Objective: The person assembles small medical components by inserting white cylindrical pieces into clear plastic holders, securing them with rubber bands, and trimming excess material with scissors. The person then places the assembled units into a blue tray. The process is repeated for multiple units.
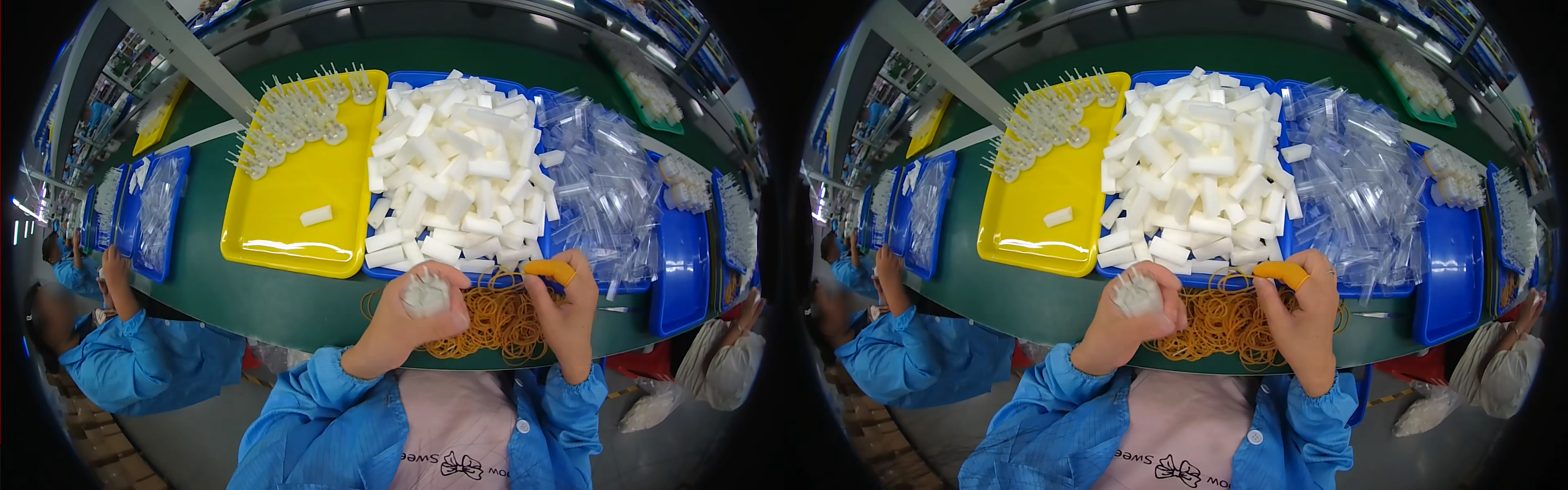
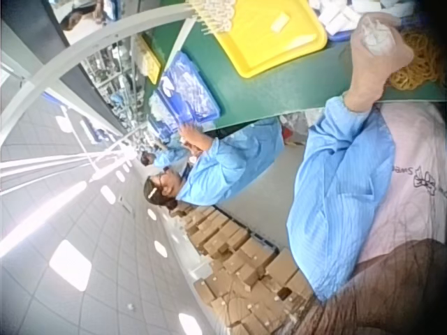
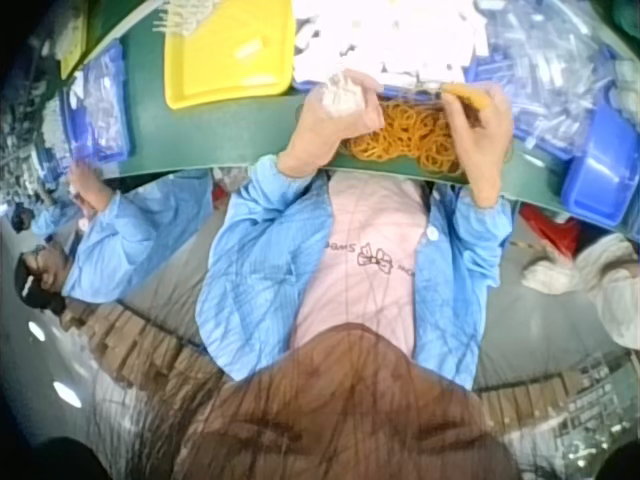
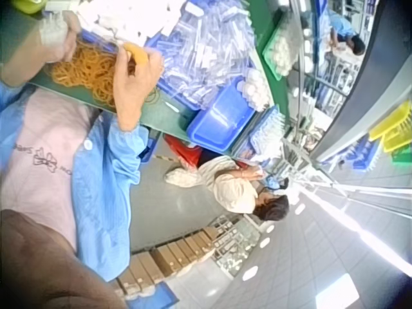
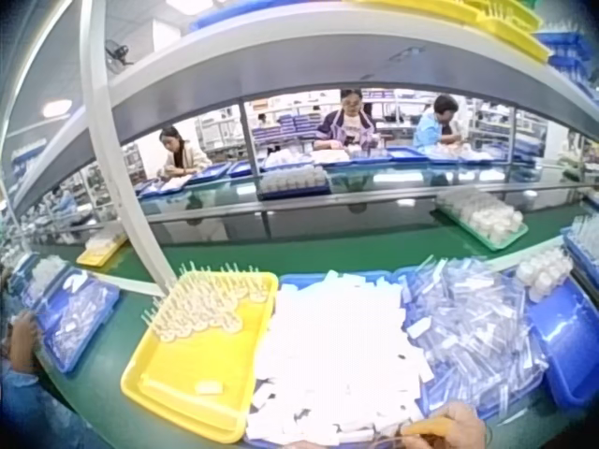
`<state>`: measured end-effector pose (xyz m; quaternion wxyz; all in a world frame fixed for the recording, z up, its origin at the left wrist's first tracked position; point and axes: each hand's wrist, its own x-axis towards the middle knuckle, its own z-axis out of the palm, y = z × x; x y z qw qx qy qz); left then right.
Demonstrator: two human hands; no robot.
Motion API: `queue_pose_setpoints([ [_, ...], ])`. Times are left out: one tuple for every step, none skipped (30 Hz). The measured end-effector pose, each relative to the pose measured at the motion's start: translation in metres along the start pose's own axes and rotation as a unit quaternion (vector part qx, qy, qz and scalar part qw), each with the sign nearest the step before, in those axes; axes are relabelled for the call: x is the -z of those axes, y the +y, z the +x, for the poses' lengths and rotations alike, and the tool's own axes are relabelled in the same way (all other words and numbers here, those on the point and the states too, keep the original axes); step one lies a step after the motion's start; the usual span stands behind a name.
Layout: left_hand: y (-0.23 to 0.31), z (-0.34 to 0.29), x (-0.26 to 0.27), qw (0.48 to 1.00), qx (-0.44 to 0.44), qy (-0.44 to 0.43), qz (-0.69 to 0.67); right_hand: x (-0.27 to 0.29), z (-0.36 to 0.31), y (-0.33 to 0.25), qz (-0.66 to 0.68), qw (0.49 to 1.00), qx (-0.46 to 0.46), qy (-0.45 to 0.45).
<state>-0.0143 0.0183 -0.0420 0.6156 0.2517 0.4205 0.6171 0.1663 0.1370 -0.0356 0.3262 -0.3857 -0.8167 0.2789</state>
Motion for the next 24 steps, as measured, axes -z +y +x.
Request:
queue_pose_setpoints([
  [0.007,-0.001,-0.004,0.998,0.016,-0.016,0.060,0.002,0.000,0.001,0.028,1.000,-0.013,0.004],
  [0.010,-0.002,-0.006,0.992,0.032,-0.032,0.120,0.003,0.000,0.002,0.027,1.000,-0.009,0.010],
  [0.008,-0.002,-0.007,0.988,-0.001,-0.038,0.150,0.005,0.000,0.001,0.028,0.999,-0.004,0.014],
  [0.003,-0.002,-0.009,0.982,-0.035,-0.044,0.179,0.006,0.000,-0.001,0.028,0.999,0.001,0.019],
  [0.000,-0.002,-0.012,0.975,-0.068,-0.050,0.207,0.008,0.000,-0.003,0.031,0.999,0.009,0.021],
  [-0.001,-0.001,-0.014,0.972,-0.071,-0.052,0.216,0.008,0.000,-0.004,0.036,0.999,0.017,0.022],
  [-0.002,-0.001,-0.016,0.970,-0.075,-0.055,0.224,0.008,-0.001,-0.007,0.040,0.999,0.025,0.024],
  [-0.004,0.000,-0.018,0.965,-0.086,-0.061,0.240,0.008,-0.002,-0.011,0.049,0.998,0.032,0.014],
  [-0.006,0.004,-0.021,0.959,-0.098,-0.071,0.255,0.010,-0.003,-0.017,0.055,0.998,0.039,0.008],
  [-0.012,0.008,-0.021,0.950,-0.118,-0.084,0.277,0.011,-0.004,-0.023,0.060,0.997,0.045,0.003],
  [-0.013,0.007,-0.022,0.941,-0.106,-0.098,0.307,0.011,-0.007,-0.028,0.065,0.997,0.043,-0.007],
  [-0.015,0.009,-0.024,0.929,-0.098,-0.112,0.339,0.012,-0.008,-0.030,0.057,0.996,0.066,-0.025],
  [-0.013,0.007,-0.023,0.916,-0.063,-0.135,0.373,0.016,-0.008,-0.034,0.102,0.992,0.044,-0.055],
  [-0.010,0.005,-0.023,0.898,-0.029,-0.158,0.408,0.018,-0.007,-0.038,0.148,0.985,0.021,-0.084],
  [-0.009,0.003,-0.027,0.888,-0.045,-0.149,0.433,0.016,-0.008,-0.034,0.225,0.970,0.007,-0.094],
  [-0.006,-0.001,-0.030,0.876,-0.059,-0.138,0.458,0.014,-0.009,-0.029,0.305,0.947,-0.006,-0.103],
  [-0.006,-0.003,-0.033,0.865,-0.073,-0.125,0.481,0.019,-0.011,-0.031,0.395,0.906,-0.085,-0.130],
  [-0.006,-0.004,-0.034,0.850,-0.066,-0.122,0.509,0.027,-0.008,-0.034,0.409,0.886,-0.123,-0.179],
  [-0.008,-0.004,-0.035,0.834,-0.061,-0.120,0.535,0.027,-0.005,-0.034,0.330,0.933,0.010,-0.143],
  [-0.010,-0.003,-0.036,0.818,-0.055,-0.117,0.561,0.024,-0.002,-0.034,0.240,0.954,0.142,-0.107],
  [-0.013,0.000,-0.034,0.816,-0.146,-0.144,0.541,0.019,-0.008,-0.038,0.201,0.960,0.169,-0.100],
  [-0.011,0.002,-0.034,0.829,-0.122,-0.154,0.523,0.012,-0.021,-0.044,0.161,0.964,0.194,-0.090],
  [-0.006,0.005,-0.036,0.841,-0.088,-0.161,0.509,0.016,-0.028,-0.059,0.147,0.968,0.027,-0.202],
  [-0.003,0.001,-0.033,0.851,-0.060,-0.162,0.495,0.017,-0.028,-0.060,0.143,0.969,0.032,-0.198],
])
